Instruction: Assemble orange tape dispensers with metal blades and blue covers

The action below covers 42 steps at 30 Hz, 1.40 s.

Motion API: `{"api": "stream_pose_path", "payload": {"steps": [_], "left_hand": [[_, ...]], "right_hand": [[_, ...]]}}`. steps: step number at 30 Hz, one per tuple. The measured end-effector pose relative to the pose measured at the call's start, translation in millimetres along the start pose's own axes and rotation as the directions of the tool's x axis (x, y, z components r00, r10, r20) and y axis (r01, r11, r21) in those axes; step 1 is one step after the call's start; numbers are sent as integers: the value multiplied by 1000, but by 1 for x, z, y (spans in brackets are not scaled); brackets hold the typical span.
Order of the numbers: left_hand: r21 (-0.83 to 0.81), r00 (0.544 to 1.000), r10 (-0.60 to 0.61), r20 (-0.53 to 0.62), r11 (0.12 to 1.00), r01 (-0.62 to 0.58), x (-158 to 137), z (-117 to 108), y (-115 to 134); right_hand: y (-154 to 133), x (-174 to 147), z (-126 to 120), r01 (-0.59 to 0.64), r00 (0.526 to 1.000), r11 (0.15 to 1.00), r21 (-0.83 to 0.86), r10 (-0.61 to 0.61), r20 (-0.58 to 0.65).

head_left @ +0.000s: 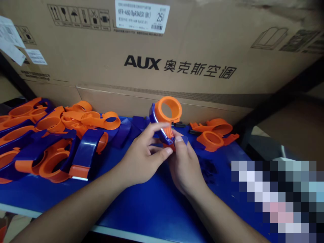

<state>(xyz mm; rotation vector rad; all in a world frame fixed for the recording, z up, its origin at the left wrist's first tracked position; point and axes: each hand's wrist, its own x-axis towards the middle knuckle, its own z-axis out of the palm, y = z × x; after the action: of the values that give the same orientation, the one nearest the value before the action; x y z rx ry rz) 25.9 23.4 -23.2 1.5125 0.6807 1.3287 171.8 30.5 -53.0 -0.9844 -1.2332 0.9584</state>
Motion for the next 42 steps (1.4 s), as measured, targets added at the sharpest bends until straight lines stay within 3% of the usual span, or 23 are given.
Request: {"api": "stream_pose_path", "payload": {"steps": [6, 15, 24, 28, 34, 42], "left_hand": [[242, 994, 91, -52, 967, -76, 1, -2, -11], [259, 988, 97, -117, 964, -64, -3, 2, -13], [380, 984, 71, -165, 925, -3, -3, 4, -12], [345, 984, 64, -166, 939, -3, -4, 5, -12], [113, 982, 45, -185, 993, -24, -7, 10, -12], [32, 978, 44, -203, 999, -38, -5, 13, -12]], "right_hand": [[-6, -4, 4, -107, 994, 992, 72, 108, -9], [-15, -12, 11, -183, 983, 977, 110, 185, -6], [-18, -15, 13, -212, 976, 970, 119, 216, -17], [-18, -14, 12, -196, 980, 978, 75, 197, -17], [-20, -14, 9, -119, 991, 993, 11, 120, -52], [-21, -14, 8, -118, 992, 990, 81, 121, -30]]}}
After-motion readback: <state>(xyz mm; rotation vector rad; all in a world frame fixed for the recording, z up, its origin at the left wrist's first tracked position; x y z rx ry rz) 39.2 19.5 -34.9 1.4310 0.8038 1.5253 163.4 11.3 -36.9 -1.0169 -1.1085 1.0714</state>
